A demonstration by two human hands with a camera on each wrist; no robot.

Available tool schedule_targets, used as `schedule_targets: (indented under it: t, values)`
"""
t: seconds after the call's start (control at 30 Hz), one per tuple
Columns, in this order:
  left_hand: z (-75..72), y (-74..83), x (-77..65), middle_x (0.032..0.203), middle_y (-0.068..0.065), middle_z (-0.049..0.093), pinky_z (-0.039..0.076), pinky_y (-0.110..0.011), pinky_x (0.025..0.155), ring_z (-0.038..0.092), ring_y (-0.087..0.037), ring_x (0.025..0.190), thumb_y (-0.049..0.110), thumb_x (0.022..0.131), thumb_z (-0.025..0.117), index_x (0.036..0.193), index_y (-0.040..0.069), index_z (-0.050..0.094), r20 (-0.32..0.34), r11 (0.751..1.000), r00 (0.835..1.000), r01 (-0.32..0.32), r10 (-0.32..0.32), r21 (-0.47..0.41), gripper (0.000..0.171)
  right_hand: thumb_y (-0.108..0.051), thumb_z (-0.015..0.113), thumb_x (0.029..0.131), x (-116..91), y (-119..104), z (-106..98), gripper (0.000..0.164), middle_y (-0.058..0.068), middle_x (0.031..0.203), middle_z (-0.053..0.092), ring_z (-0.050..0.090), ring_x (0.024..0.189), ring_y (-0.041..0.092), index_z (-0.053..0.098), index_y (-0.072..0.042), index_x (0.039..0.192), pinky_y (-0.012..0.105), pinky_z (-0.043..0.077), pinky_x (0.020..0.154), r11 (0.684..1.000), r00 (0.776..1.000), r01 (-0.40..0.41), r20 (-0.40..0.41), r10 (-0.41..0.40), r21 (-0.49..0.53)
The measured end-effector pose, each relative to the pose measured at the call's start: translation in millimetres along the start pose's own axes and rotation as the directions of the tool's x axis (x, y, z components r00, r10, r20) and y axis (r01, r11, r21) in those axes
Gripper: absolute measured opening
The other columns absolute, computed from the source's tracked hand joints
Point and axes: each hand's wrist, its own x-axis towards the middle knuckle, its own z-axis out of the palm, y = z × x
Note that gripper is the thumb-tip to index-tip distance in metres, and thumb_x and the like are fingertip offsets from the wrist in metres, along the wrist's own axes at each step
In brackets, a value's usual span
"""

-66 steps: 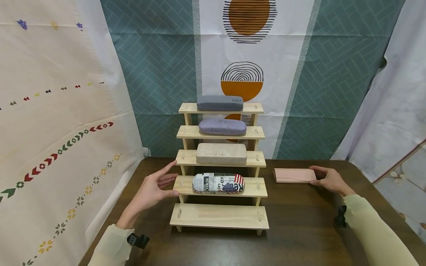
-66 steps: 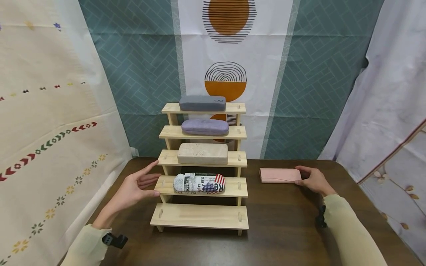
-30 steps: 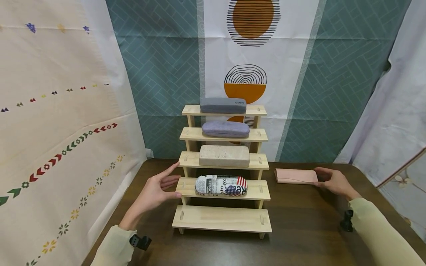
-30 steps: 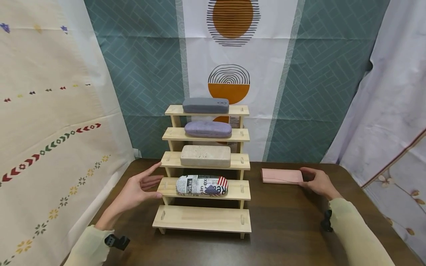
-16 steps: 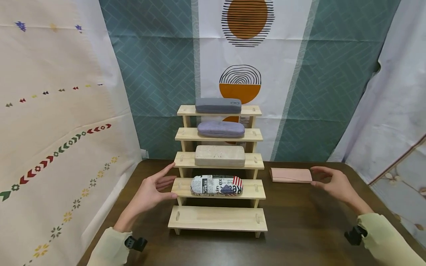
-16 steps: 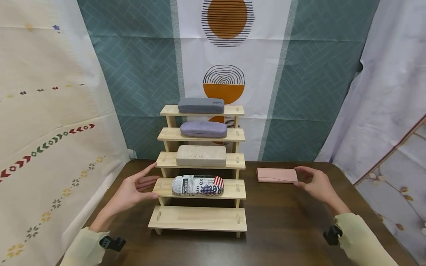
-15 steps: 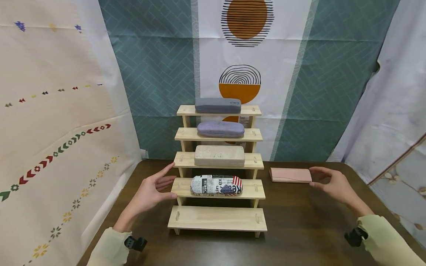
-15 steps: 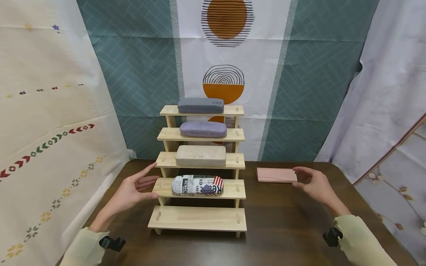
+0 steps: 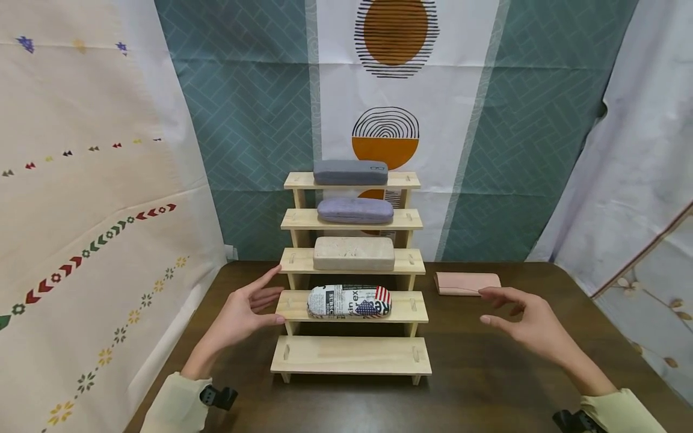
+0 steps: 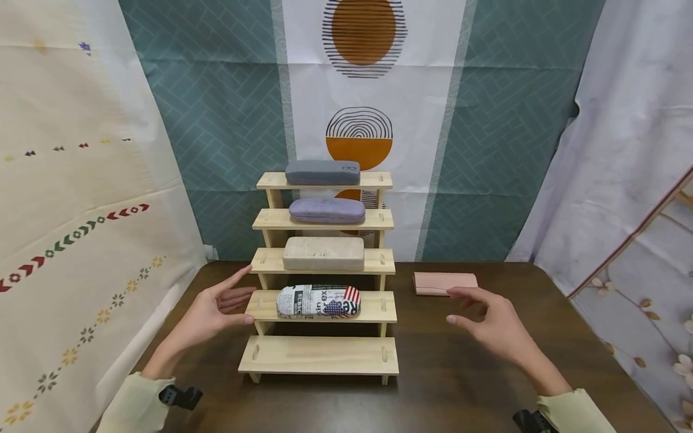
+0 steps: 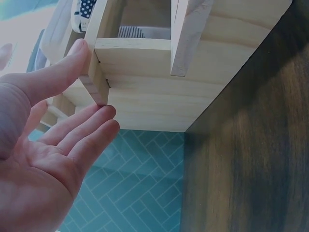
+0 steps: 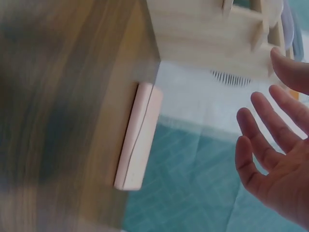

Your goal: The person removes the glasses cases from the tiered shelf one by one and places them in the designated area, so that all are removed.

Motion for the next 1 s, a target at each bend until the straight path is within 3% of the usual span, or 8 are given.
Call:
schedule_targets:
  t: [0.17,0.47,0.67,1.0]
  values:
    - [0.3,-0.3,0.7,0.144,-0.024,0.060,0.055,-0.046,0.103,0.061,-0.039,0.130,-0.001,0.077,0.093,0.164,0.024,0.041,0.011,1.000,1.000,-0.003,0.003,-0.019,0.104,-0.015,0.092,0.084,-3.7,-20.7,13.3,0.044,-0.011,0.113,0.075,0.066,0.093,0.004,0.076,-0.018,0.125,0.025,0.053,0.074,0.999,0.999,0.038,0.005,-0.038,0.015]
    - [0.8,-0.2,0.4,0.143,-0.025,0.060,0.051,-0.055,0.103,0.061,-0.040,0.130,0.000,0.077,0.093,0.164,0.024,0.041,0.007,1.000,1.000,-0.007,0.007,-0.025,0.104,-0.012,0.094,0.080,7.2,-47.5,47.2,0.057,-0.010,0.115,0.073,0.067,0.097,0.008,0.072,-0.018,0.132,0.029,0.056,0.079,0.989,0.991,0.134,0.013,-0.135,0.063]
    - [1.8,-1.1,0.3,0.143,-0.025,0.060,0.051,-0.056,0.104,0.061,-0.039,0.131,0.000,0.078,0.093,0.164,0.026,0.041,-0.002,1.000,1.000,-0.004,0.004,-0.026,0.104,-0.015,0.095,0.080,15.3,-62.0,65.5,0.055,-0.004,0.119,0.073,0.067,0.099,0.019,0.073,-0.013,0.130,0.040,0.059,0.082,0.991,0.992,0.118,0.039,-0.120,0.060]
    - [2.1,-1.3,0.1,0.146,-0.025,0.058,0.051,-0.056,0.104,0.061,-0.040,0.131,0.000,0.078,0.093,0.164,0.025,0.041,-0.001,1.000,1.000,-0.006,0.006,-0.017,0.104,-0.021,0.093,0.084,29.3,-74.4,89.9,0.059,0.000,0.129,0.070,0.066,0.109,0.023,0.069,-0.012,0.138,0.051,0.058,0.091,0.994,0.993,0.063,0.094,-0.071,0.088]
